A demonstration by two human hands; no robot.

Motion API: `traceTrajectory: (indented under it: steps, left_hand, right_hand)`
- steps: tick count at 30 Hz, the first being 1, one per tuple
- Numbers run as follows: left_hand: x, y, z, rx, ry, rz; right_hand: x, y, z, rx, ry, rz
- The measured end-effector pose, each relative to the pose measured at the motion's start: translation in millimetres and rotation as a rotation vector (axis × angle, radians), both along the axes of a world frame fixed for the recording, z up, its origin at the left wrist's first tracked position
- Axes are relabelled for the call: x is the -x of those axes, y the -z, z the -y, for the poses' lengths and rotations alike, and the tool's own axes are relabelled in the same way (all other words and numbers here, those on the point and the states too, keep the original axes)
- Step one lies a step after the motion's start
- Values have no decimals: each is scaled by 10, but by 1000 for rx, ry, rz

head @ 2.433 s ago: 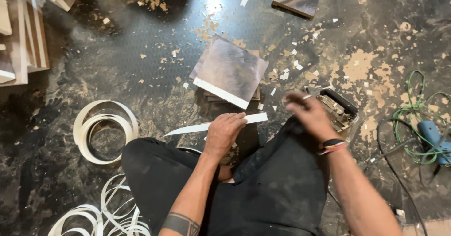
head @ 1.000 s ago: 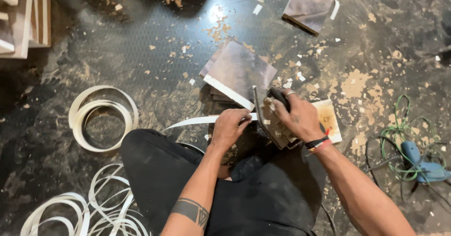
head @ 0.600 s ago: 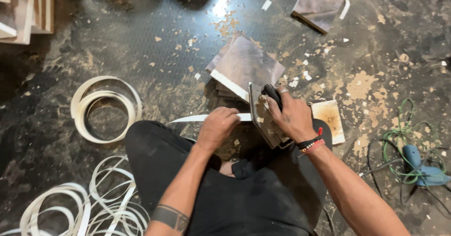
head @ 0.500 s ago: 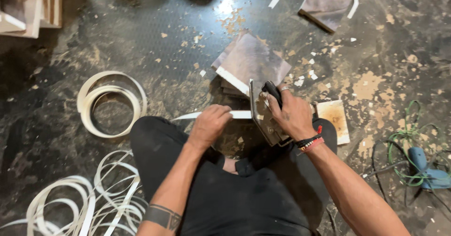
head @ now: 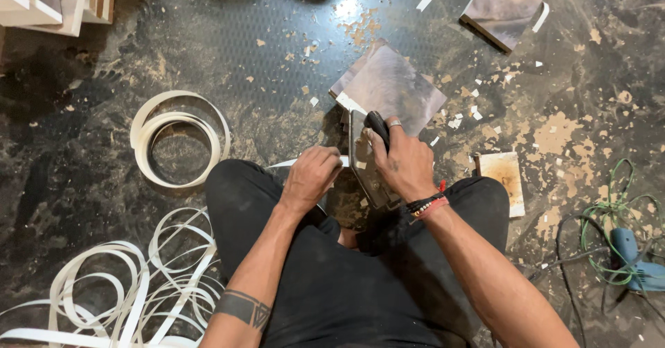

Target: The person sits on the floor and applies white edge banding to the edges of small square wooden boards. They position the banding, use a hot iron to press it down, and then trim the excess material. The finished pieces are stacked nearby.

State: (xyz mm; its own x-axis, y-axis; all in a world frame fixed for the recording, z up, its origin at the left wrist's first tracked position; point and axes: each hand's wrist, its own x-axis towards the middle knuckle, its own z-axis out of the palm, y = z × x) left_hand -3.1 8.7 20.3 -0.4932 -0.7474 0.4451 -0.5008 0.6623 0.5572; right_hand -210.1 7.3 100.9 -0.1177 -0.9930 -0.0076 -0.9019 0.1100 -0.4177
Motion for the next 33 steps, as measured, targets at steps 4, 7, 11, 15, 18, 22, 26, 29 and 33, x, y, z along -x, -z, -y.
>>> traceTrajectory:
  steps: [4, 7, 11, 15, 18, 22, 26, 29, 33]
  left_hand:
    - [23, 7, -23, -66, -48, 21]
    - [27, 30, -4, -123, -84, 5]
    - [-16, 116, 75, -404, -167, -103]
    - [-80, 235, 149, -625, -182, -16]
    - [-84, 305, 174, -669, -167, -56]
    - [-6, 352, 133, -641, -206, -97]
    - [45, 368, 45, -660, -266, -179]
    - [46, 366, 22, -653, -282, -175]
    - [38, 333, 45, -614, -303, -153]
  right_hand:
    - [-51, -8, 1, 15, -11, -7]
    - [-74, -3, -1, 32, -13, 6]
    - [-110, 11, -8, -5, 16, -1]
    - [-132, 18, -9, 27, 11, -1]
    - [-130, 15, -5, 0, 15, -28]
    - [-133, 7, -11, -13, 21, -23]
    - [-146, -4, -27, -32, 31, -4]
    - [-152, -6, -27, -20, 28, -22]
    - [-145, 8, -10, -34, 28, -18]
